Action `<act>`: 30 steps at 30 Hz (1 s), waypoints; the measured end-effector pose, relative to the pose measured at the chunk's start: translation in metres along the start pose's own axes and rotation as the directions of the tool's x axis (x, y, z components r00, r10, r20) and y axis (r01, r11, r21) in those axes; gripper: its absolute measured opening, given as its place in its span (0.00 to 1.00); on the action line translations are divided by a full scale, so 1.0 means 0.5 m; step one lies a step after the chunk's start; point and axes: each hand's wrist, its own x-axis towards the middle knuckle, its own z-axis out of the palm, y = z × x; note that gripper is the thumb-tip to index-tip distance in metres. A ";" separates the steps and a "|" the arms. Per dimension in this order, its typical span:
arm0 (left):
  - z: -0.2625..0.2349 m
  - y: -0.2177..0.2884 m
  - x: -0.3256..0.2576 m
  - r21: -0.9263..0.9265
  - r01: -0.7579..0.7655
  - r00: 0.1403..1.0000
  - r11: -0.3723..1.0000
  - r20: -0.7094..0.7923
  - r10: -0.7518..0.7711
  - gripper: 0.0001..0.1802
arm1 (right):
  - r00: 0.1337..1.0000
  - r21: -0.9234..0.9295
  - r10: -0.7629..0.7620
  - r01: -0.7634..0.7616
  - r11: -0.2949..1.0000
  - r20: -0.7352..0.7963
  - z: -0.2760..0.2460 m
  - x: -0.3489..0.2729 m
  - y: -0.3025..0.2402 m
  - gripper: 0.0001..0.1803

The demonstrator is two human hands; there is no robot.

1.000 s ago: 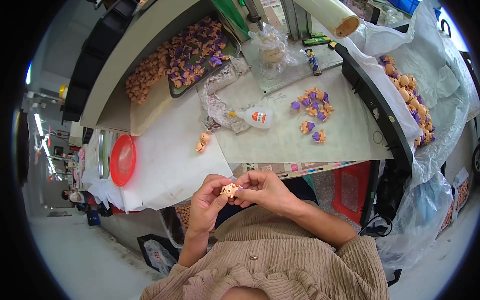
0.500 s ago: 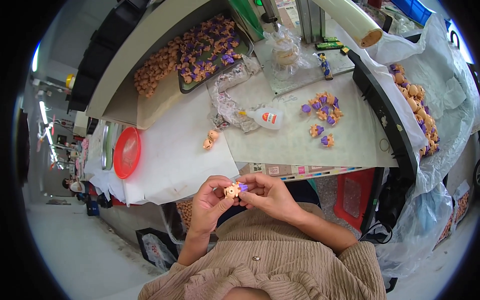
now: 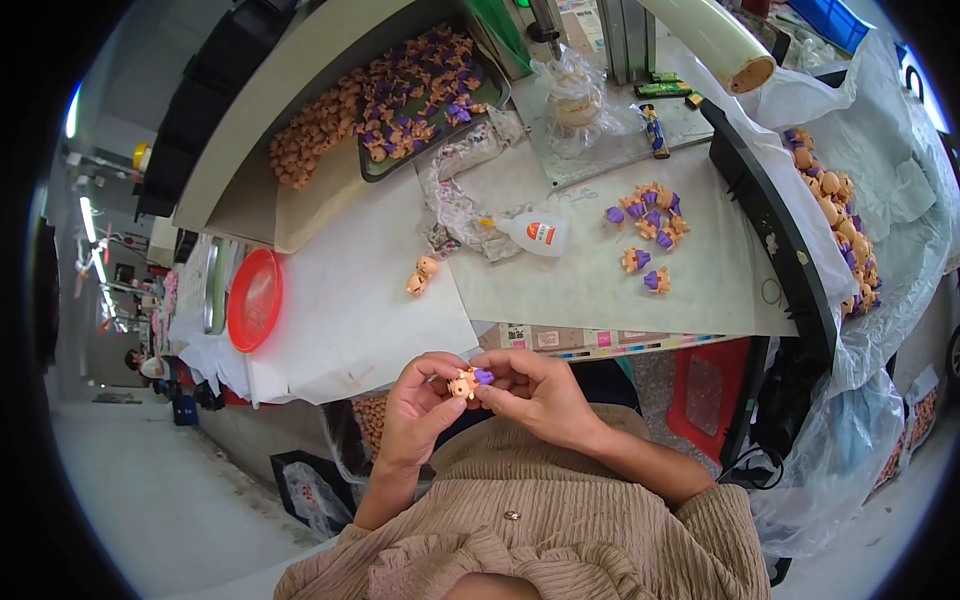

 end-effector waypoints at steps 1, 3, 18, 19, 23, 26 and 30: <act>0.000 0.000 0.000 0.002 0.007 1.000 1.000 -0.012 -0.007 0.14 | 1.000 0.003 0.007 -0.007 1.000 0.006 0.000 0.000 -0.001 0.18; 0.003 0.000 0.001 0.003 0.017 1.000 1.000 -0.024 -0.017 0.13 | 1.000 0.006 0.014 -0.015 1.000 0.009 -0.002 0.000 -0.002 0.17; 0.009 0.008 -0.003 0.117 0.002 0.998 0.993 -0.066 0.006 0.11 | 0.969 0.235 0.206 -0.234 0.943 0.136 -0.019 0.011 0.020 0.13; 0.006 0.006 -0.003 0.141 -0.028 0.997 0.990 -0.063 0.038 0.12 | 0.966 0.265 0.220 -0.248 0.932 0.134 -0.017 0.012 0.024 0.14; 0.011 0.012 -0.008 0.188 -0.109 0.988 0.976 -0.084 0.126 0.14 | 0.960 0.326 0.257 -0.280 0.903 0.113 -0.006 0.016 0.031 0.15; 0.008 0.011 -0.013 0.224 -0.123 0.985 0.967 -0.095 0.147 0.16 | 0.957 0.312 0.265 -0.289 0.905 0.118 -0.007 0.016 0.027 0.15; 0.017 0.024 -0.015 0.220 -0.090 0.976 0.971 -0.173 0.130 0.16 | 0.953 0.281 0.276 -0.300 0.912 0.124 0.002 0.020 0.020 0.15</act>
